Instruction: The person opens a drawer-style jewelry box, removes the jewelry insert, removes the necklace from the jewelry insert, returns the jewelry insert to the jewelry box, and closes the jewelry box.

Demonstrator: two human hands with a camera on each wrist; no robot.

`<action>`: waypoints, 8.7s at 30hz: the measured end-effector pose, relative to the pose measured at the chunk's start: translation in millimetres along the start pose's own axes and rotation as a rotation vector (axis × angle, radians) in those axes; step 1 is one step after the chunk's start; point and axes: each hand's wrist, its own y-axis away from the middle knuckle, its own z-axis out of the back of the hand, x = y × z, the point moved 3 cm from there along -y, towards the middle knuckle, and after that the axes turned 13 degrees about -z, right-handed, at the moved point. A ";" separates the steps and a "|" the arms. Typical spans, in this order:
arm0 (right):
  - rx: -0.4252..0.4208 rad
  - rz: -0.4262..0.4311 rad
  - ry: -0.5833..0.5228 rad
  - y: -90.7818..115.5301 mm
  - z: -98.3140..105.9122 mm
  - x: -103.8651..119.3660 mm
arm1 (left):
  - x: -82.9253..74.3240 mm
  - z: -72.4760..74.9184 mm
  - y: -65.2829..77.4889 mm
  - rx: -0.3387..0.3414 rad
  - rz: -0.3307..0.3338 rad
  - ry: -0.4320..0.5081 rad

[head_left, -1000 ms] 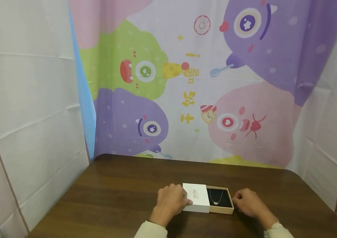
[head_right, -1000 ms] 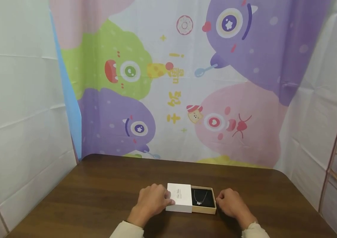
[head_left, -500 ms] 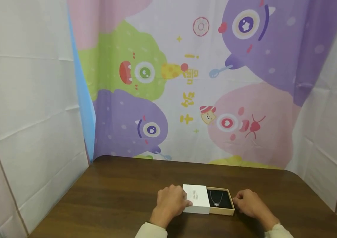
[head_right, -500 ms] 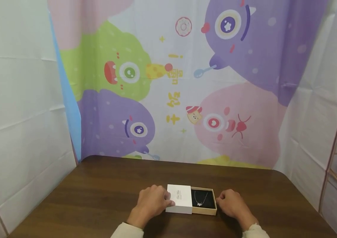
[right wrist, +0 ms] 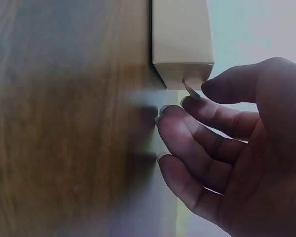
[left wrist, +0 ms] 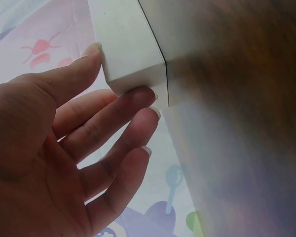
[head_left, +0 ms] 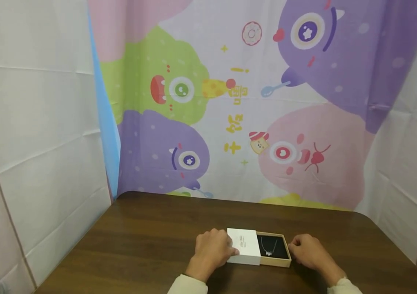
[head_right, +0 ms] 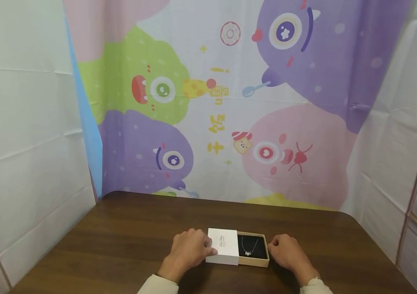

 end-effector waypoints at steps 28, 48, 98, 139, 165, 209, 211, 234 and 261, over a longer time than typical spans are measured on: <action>-0.082 0.114 0.005 1.4 -2.3 18.1 | 0.6 1.0 0.0 0.017 0.022 0.010; -0.004 0.034 0.150 -0.9 -11.0 25.0 | 0.2 -1.5 2.5 0.012 0.023 -0.004; 0.075 0.079 0.262 -5.8 -6.7 41.5 | 0.5 0.6 1.5 0.028 0.020 -0.022; -0.060 0.023 0.234 2.9 -17.0 32.5 | -0.1 1.1 2.3 0.025 0.014 -0.011; -0.086 0.012 0.201 11.9 -5.1 21.8 | -8.4 -3.0 -2.3 0.021 -0.015 0.003; -0.138 0.030 0.122 18.3 -22.4 87.3 | 53.3 11.5 32.7 0.044 -0.011 0.052; -0.146 0.035 0.119 18.5 -22.6 88.3 | 53.4 11.4 32.3 0.044 -0.014 0.056; -0.185 0.069 0.036 17.3 -25.9 101.4 | 55.7 13.6 33.6 0.041 0.004 0.039; -0.255 0.085 -0.025 18.2 -21.1 97.3 | 48.4 11.5 29.9 0.010 -0.040 -0.025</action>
